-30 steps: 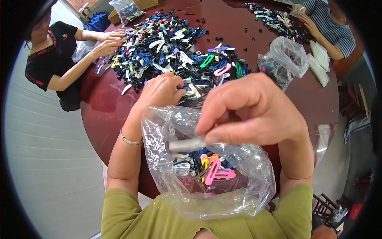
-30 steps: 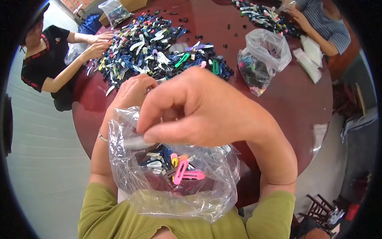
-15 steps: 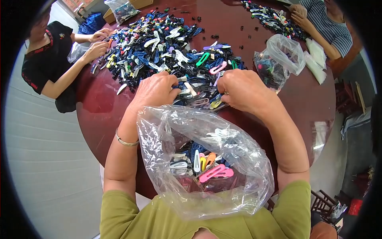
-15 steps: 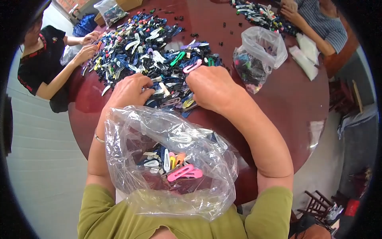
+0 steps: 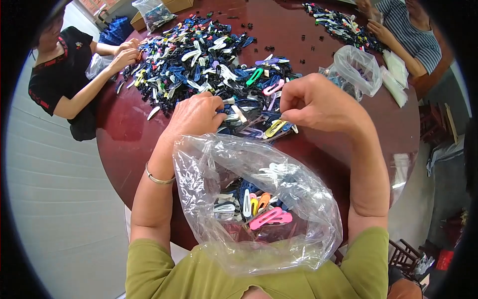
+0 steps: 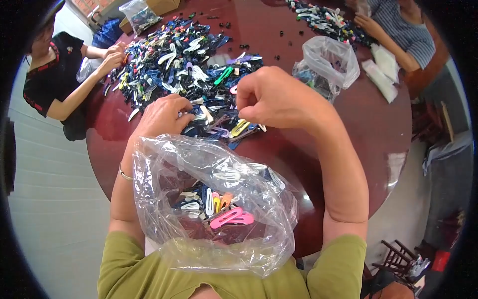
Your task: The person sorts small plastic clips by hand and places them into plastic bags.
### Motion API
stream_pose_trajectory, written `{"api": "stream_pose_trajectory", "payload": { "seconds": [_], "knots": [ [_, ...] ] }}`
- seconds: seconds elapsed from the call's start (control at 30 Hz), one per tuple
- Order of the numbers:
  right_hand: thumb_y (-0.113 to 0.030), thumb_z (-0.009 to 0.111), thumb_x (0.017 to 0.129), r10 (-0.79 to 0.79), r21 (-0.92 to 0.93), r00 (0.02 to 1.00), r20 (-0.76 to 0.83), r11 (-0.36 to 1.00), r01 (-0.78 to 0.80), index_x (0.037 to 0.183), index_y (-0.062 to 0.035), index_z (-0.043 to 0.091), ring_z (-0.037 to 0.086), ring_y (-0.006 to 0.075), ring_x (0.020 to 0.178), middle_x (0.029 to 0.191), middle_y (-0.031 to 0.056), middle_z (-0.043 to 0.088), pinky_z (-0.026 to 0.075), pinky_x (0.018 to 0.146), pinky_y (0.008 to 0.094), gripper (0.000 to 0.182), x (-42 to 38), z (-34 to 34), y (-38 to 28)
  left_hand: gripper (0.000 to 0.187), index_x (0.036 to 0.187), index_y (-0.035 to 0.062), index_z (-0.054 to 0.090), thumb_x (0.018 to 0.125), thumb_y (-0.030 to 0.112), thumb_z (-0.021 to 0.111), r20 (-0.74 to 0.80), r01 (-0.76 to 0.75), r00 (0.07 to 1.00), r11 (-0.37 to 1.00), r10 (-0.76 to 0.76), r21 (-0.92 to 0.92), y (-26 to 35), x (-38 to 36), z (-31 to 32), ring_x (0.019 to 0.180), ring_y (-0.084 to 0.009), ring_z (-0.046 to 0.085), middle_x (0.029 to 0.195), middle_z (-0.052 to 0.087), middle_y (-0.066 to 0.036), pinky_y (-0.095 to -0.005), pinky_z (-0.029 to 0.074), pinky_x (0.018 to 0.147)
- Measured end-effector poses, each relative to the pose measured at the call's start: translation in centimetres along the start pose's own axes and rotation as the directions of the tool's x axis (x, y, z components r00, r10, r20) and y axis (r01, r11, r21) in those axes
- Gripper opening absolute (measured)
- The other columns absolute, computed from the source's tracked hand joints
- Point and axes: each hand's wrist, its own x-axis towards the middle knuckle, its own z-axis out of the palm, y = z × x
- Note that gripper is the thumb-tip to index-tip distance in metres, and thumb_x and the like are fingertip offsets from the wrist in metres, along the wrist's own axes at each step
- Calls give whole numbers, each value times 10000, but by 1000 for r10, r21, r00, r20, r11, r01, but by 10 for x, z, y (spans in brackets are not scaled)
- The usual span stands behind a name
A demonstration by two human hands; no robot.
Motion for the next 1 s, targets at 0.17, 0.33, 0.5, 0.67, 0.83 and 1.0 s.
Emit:
{"api": "stream_pose_trajectory", "payload": {
  "seconds": [0.17,0.33,0.5,0.67,0.83,1.0],
  "knots": [
    [-31,671,731,-79,245,991,-111,964,104,804,22,670,575,79,625,679,30,640,468,577,252,90,-14,-11,-19,196,913,4,677,801,163,662,-4,-12,1000,1000,12,8,-1,0,0,873,-351,630,906,653,-164,-418,488,776],
    [127,682,696,-118,662,993,-20,742,102,809,59,668,615,82,700,730,60,656,463,598,201,133,-39,-11,-57,209,893,29,672,794,213,659,-27,-72,997,997,72,1,-9,1,5,842,-355,635,877,638,-157,-446,504,734],
    [-9,707,765,-205,358,967,-153,901,247,840,11,702,636,138,657,734,90,680,488,598,264,78,-24,1,-54,218,903,29,677,793,217,662,-46,-71,996,997,71,4,-6,-1,5,841,-357,634,870,638,-156,-443,505,736],
    [-133,666,780,-230,-365,963,-144,916,164,865,-45,710,653,341,842,886,142,679,529,737,415,129,17,36,26,199,912,-2,674,799,161,665,-8,-39,999,999,39,4,-1,0,1,859,-356,625,899,645,-166,-429,484,767],
    [-137,668,778,-121,-538,985,-124,842,36,866,-68,700,652,323,882,932,125,650,531,750,432,116,18,47,29,191,920,16,687,796,160,668,8,-52,999,999,52,0,-3,0,1,860,-353,627,907,650,-155,-422,487,769],
    [-133,670,774,-135,-472,979,-150,880,49,840,-65,698,641,306,830,901,114,652,514,727,410,99,21,45,32,183,923,32,699,795,159,669,32,-56,998,998,56,0,-3,0,-1,871,-350,634,921,656,-151,-418,492,775]
  ]
}}
